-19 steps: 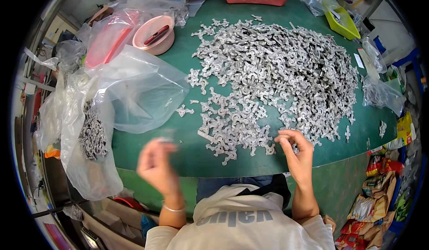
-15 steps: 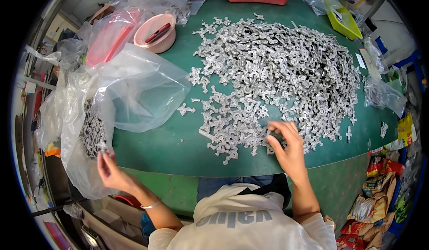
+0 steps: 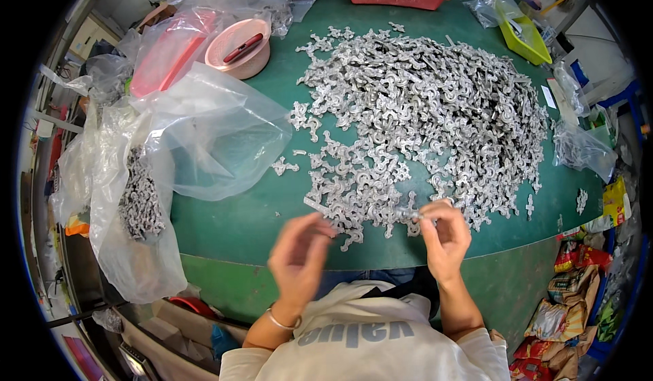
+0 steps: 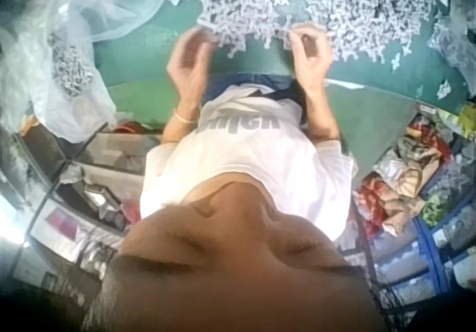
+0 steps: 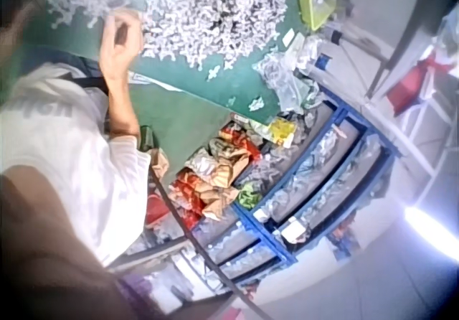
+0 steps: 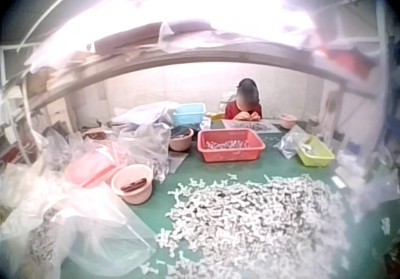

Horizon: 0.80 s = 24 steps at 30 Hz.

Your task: The person sorts small metal components on a green work surface by hand, checking them individually before placing them into plastic bags.

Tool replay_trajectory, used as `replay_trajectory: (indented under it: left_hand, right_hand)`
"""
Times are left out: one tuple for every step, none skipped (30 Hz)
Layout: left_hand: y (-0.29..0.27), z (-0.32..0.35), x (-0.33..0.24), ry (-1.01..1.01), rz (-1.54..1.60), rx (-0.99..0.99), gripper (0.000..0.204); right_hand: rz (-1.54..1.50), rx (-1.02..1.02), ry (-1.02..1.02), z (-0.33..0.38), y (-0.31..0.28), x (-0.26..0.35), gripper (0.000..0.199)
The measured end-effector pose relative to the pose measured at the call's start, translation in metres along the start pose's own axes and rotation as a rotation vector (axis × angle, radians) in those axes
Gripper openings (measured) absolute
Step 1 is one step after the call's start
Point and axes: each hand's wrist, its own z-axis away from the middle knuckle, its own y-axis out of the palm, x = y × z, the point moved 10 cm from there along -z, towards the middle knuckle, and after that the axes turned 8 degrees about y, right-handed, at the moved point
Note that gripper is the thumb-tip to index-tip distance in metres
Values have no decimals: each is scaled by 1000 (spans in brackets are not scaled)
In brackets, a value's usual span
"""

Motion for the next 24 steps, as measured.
replay_trajectory:
  left_hand:
    - [28, 4, 12, -202, 285, 74, 29]
    - [48, 7, 17, -261, 402, 139, 33]
    - [65, 10, 21, -322, 522, 209, 37]
    - [72, 10, 22, -349, 546, 234, 37]
    - [78, 11, 22, -377, 569, 259, 38]
    - [83, 13, 23, -405, 594, 285, 38]
    - [82, 13, 24, -427, 595, 288, 38]
    - [81, 11, 21, -397, 579, 280, 38]
    - [79, 9, 17, -367, 563, 271, 38]
    - [77, 7, 14, -338, 546, 261, 38]
    - [77, 8, 14, -335, 558, 267, 38]
    - [77, 8, 14, -330, 571, 273, 39]
    - [77, 9, 14, -326, 583, 279, 39]
    - [76, 8, 13, -319, 584, 277, 39]
    - [76, 8, 12, -312, 586, 276, 39]
    - [75, 8, 11, -305, 587, 276, 39]
    - [75, 8, 11, -296, 581, 277, 39]
    - [74, 8, 11, -287, 575, 278, 39]
    - [73, 8, 12, -278, 568, 278, 39]
    - [60, 6, 18, -290, 456, 201, 38]
    - [45, 5, 25, -303, 348, 129, 38]
    - [28, 2, 31, -313, 239, 58, 37]
    - [8, -5, 31, -221, 65, 34, 35]
    - [-14, -13, 34, -128, -107, 15, 33]
  right_hand:
    - [0, 25, -93, 3, 4, 15, 12]
    - [0, 51, -186, 8, 6, 28, 12]
    - [6, 79, -169, 13, 8, 29, 14]
    - [33, 110, -213, 15, 11, 34, 14]
    - [59, 141, -257, 17, 15, 39, 14]
    - [87, 170, -300, 20, 18, 43, 14]
    - [110, 174, -304, 22, 19, 42, 16]
    - [131, 166, -310, 22, 19, 43, 16]
    - [152, 160, -315, 22, 19, 43, 17]
    - [173, 154, -321, 22, 19, 44, 17]
    - [185, 159, -313, 22, 20, 45, 18]
    - [197, 164, -307, 22, 21, 47, 19]
    - [210, 169, -300, 23, 22, 48, 20]
    - [205, 171, -297, 23, 22, 48, 20]
    - [202, 173, -294, 23, 22, 49, 20]
    - [199, 175, -291, 23, 22, 49, 21]
    - [192, 182, -281, 22, 23, 48, 20]
    - [186, 190, -270, 21, 23, 46, 20]
    - [178, 199, -259, 20, 22, 45, 19]
    - [232, 156, -183, 14, 17, 35, 18]
    - [290, 110, -105, 8, 8, 24, 17]
    - [347, 62, -29, 2, -1, 15, 16]
    - [435, 21, 63, -2, -9, 5, 21]
    - [546, 44, 11, -6, -7, 5, 25]
